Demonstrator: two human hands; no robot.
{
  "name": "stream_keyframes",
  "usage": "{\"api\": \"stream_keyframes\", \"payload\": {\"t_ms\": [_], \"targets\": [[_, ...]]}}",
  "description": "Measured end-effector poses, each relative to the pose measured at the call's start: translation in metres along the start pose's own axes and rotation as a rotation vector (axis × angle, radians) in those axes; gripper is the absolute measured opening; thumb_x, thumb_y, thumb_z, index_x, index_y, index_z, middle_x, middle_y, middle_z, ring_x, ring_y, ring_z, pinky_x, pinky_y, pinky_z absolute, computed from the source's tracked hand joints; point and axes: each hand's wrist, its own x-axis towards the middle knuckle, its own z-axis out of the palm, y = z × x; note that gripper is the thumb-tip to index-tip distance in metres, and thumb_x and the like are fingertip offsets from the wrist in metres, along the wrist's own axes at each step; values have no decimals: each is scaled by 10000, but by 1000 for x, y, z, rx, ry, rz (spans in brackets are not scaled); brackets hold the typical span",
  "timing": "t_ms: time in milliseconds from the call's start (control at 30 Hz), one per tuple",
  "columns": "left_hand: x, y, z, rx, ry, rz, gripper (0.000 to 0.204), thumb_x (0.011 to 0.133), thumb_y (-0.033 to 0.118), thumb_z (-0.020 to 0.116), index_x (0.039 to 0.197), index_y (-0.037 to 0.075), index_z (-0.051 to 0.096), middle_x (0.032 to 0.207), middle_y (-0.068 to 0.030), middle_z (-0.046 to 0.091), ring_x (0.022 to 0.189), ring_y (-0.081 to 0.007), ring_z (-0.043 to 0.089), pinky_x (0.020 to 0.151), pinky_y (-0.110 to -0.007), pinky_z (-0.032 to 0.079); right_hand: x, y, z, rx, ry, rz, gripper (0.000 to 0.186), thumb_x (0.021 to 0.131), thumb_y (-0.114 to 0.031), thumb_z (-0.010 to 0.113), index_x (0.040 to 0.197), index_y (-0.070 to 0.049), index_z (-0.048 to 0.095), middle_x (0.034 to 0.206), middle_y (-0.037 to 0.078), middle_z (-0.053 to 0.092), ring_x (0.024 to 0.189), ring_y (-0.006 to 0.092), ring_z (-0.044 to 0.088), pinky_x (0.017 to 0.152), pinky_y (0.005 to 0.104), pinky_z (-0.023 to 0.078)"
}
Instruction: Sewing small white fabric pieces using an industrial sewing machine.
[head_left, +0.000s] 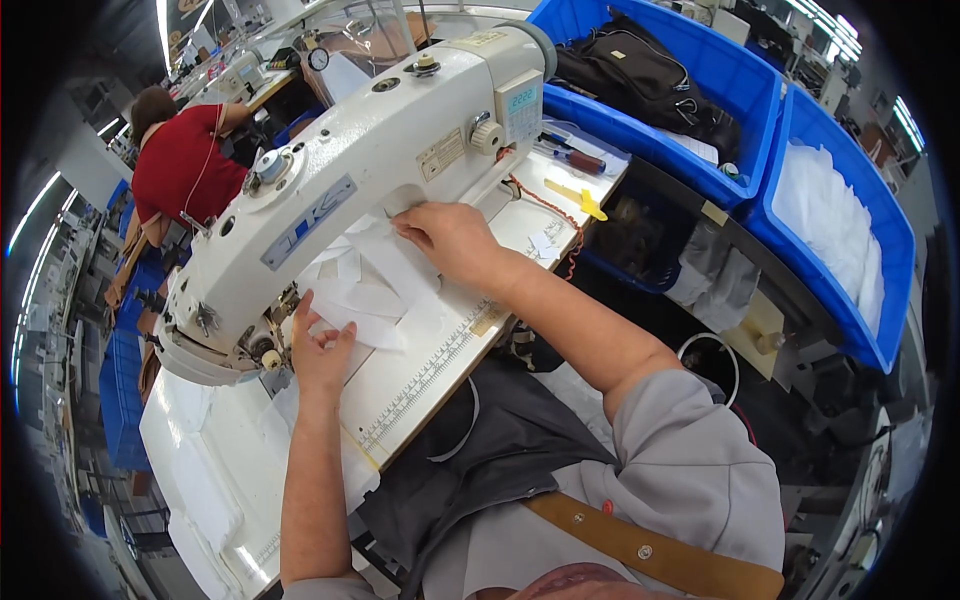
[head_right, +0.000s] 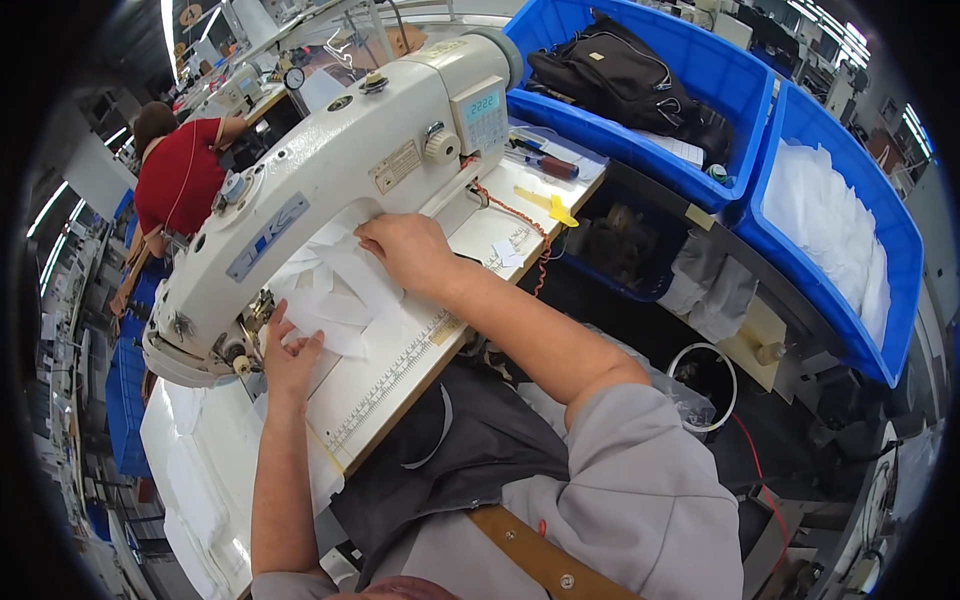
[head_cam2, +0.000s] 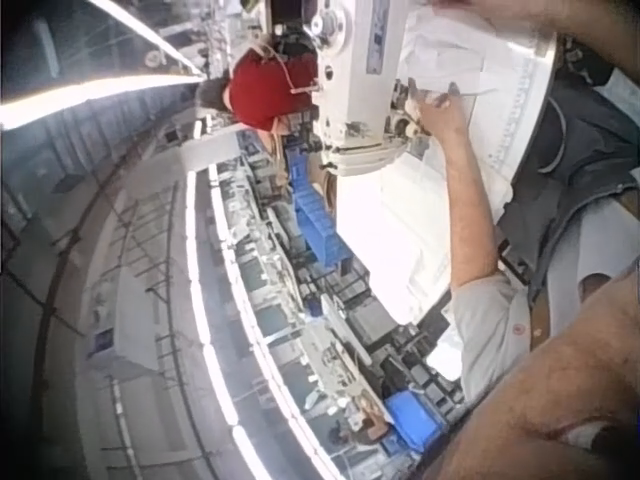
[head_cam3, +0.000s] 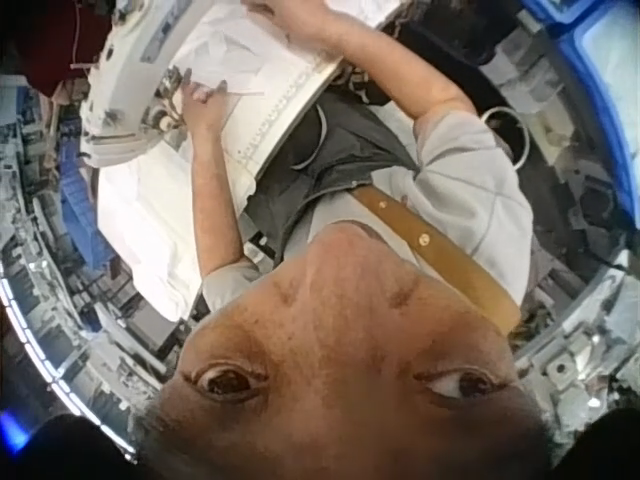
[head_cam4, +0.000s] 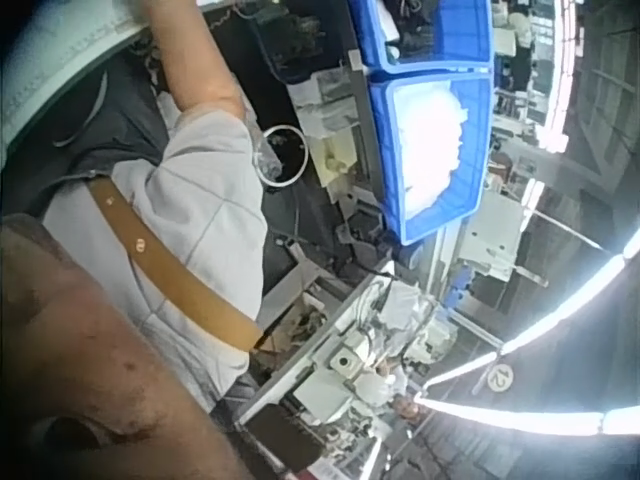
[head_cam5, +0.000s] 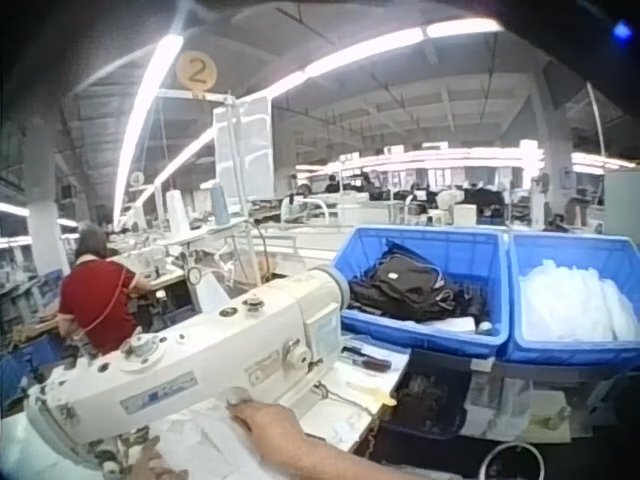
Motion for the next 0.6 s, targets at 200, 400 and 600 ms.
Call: {"api": "stream_keyframes", "payload": {"t_ms": [200,400,600], "targets": [[-74,29,-6,453,76,535,643,824,61,792,1420,48,550,1550,-201,416,1287,-416,576,1047,-440,494,-25,-28,-25,-18,-36,-11,194,942,-151,705,1121,-83,734,991,124,724,811,332,706,702,440,559],[-154,49,23,151,-780,409,414,904,163,791,1274,31,663,1310,-169,665,1202,-320,657,1037,-378,510,-97,-57,-64,325,-62,-155,190,938,-228,730,826,-76,701,744,64,636,661,285,629,596,394,468],[-146,-77,75,424,-752,308,988,792,508,870,1474,-52,427,1454,-305,511,1382,-414,507,1152,-457,422,-164,-76,-47,323,-308,-142,250,969,-281,697,836,-70,678,777,81,624,693,302,625,608,421,475]]}}
